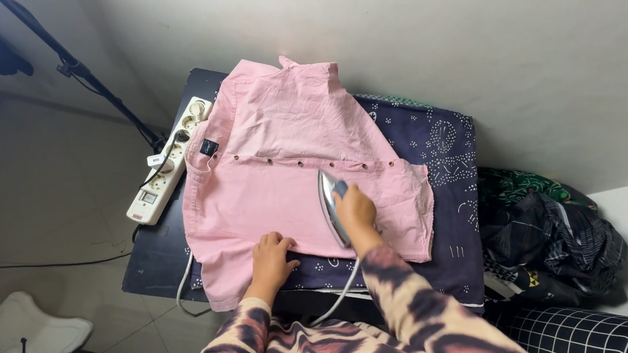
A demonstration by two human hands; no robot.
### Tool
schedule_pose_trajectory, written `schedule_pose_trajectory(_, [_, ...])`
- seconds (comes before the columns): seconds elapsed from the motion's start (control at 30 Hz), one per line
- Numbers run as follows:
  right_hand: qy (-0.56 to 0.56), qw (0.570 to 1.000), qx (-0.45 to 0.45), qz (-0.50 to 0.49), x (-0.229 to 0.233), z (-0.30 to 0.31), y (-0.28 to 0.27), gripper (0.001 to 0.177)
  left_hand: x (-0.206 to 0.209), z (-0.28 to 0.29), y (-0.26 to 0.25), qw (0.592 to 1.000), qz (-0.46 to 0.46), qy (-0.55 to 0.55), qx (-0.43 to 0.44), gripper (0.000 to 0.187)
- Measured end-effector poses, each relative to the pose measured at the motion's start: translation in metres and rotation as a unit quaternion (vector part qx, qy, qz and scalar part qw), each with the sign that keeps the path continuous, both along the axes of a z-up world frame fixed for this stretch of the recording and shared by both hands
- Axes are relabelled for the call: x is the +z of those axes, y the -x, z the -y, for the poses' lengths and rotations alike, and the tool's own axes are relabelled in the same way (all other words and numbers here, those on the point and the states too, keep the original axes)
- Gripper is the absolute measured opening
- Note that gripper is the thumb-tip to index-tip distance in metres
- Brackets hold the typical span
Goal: Ironing a pink button-down shirt on an ironing board.
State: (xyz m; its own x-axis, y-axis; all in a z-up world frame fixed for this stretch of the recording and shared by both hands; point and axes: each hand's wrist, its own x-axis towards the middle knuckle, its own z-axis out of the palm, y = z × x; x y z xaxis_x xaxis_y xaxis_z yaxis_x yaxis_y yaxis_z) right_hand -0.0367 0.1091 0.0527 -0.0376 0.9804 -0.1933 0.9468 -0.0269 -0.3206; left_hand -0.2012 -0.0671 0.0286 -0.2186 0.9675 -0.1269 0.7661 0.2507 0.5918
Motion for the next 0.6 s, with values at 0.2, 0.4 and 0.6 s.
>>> schedule_pose_trajectory(0.2, [-0.019,0.999,0.023,-0.010,-0.013,-0.032,0.015,0.044,-0.014,0.006,-0.014,0.998,-0.035,-0.046,0.033,0.041])
schedule_pose_trajectory(0.4, [0.035,0.997,0.075,0.006,0.016,0.034,-0.046,0.043,-0.016,-0.011,-0.044,0.997,-0.044,-0.067,0.020,0.035])
schedule_pose_trajectory(0.6, [0.014,1.000,-0.016,0.021,0.013,-0.017,-0.070,0.043,-0.020,-0.017,-0.073,0.995,-0.058,-0.073,-0.024,0.038])
